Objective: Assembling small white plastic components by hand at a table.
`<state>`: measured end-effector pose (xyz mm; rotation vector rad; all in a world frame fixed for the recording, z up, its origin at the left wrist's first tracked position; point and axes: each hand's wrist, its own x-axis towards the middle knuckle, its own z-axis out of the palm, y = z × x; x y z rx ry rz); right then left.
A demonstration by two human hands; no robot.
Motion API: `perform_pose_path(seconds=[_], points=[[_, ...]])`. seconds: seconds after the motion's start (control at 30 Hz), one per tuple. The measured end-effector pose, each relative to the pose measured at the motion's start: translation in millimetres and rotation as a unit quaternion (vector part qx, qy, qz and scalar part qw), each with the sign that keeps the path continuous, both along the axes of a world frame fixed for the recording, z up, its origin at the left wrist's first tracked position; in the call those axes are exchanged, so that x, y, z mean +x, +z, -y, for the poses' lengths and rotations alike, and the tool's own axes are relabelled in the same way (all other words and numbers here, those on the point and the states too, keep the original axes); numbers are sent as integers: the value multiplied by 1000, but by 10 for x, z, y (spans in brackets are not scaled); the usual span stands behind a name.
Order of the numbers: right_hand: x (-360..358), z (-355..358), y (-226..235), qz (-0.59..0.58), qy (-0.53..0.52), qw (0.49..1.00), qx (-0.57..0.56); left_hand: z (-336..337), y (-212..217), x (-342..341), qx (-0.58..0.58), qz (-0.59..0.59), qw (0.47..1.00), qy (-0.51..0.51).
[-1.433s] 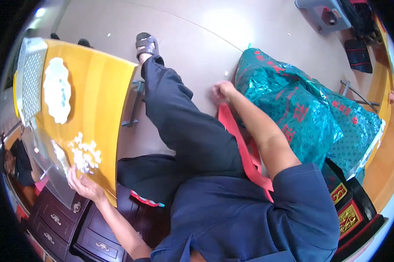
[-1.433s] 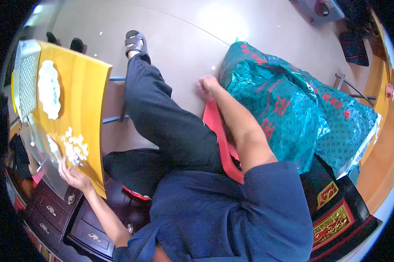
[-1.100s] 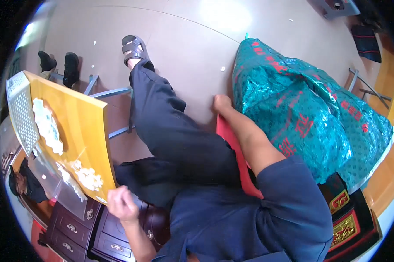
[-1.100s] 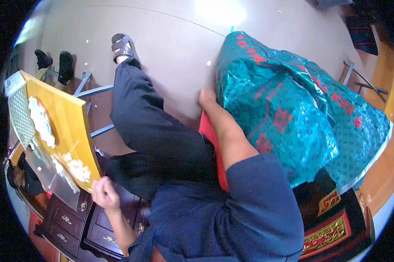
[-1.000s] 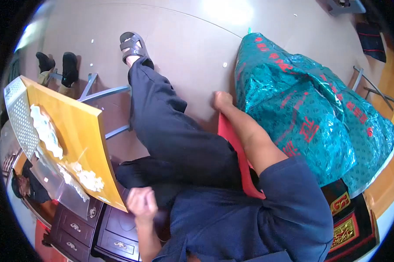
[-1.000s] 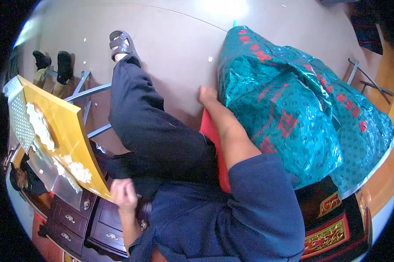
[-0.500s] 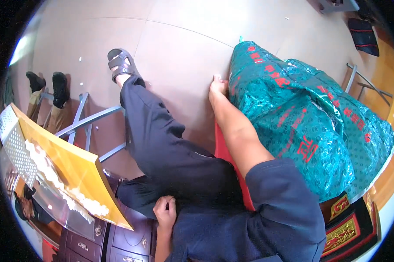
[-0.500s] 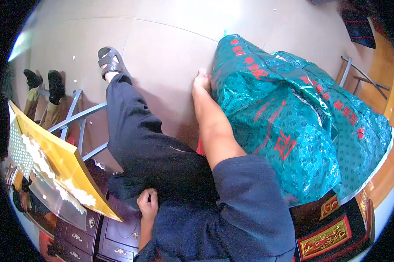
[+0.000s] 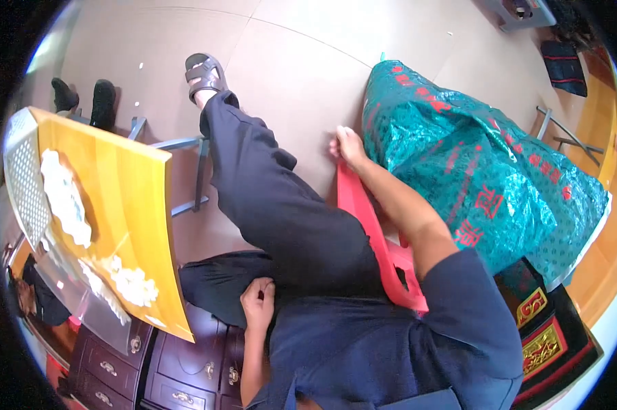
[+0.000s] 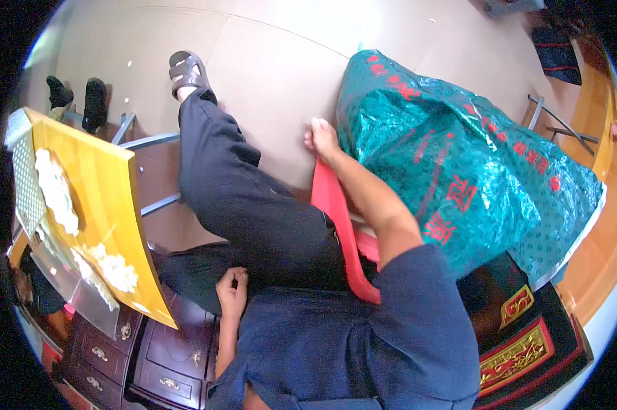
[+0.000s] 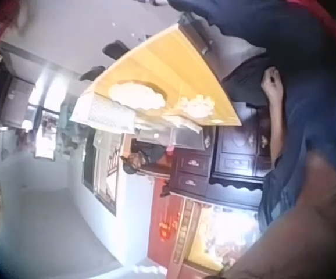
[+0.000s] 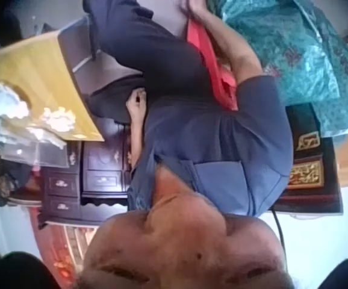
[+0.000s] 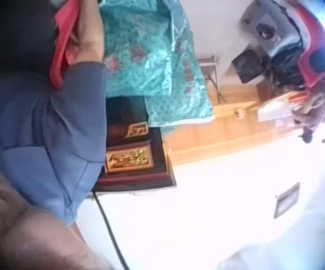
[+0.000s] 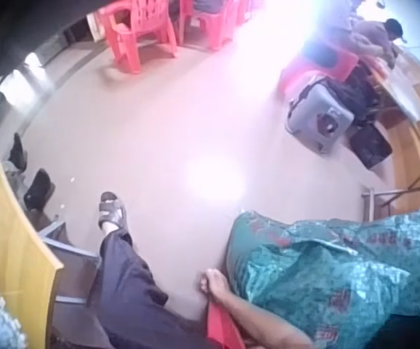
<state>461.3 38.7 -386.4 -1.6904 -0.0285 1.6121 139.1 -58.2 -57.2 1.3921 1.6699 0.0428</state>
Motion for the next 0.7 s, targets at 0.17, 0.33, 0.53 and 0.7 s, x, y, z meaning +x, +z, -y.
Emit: perform_pose_path(seconds=[0.17, 0.33, 0.53, 0.7], points=[[293, 458, 500, -68, 144, 986, 54, 148, -108, 29, -1, 5, 1000, -5], [401, 900, 1261, -103, 41, 991, 72, 204, -57, 56, -4, 5, 1000, -11], [837, 1722, 2128, -51, 190, 979, 61, 204, -115, 105, 6, 10, 1000, -14], [1207, 2021, 1847, -30, 243, 967, 64, 153, -90, 115, 12, 10, 999, -50]])
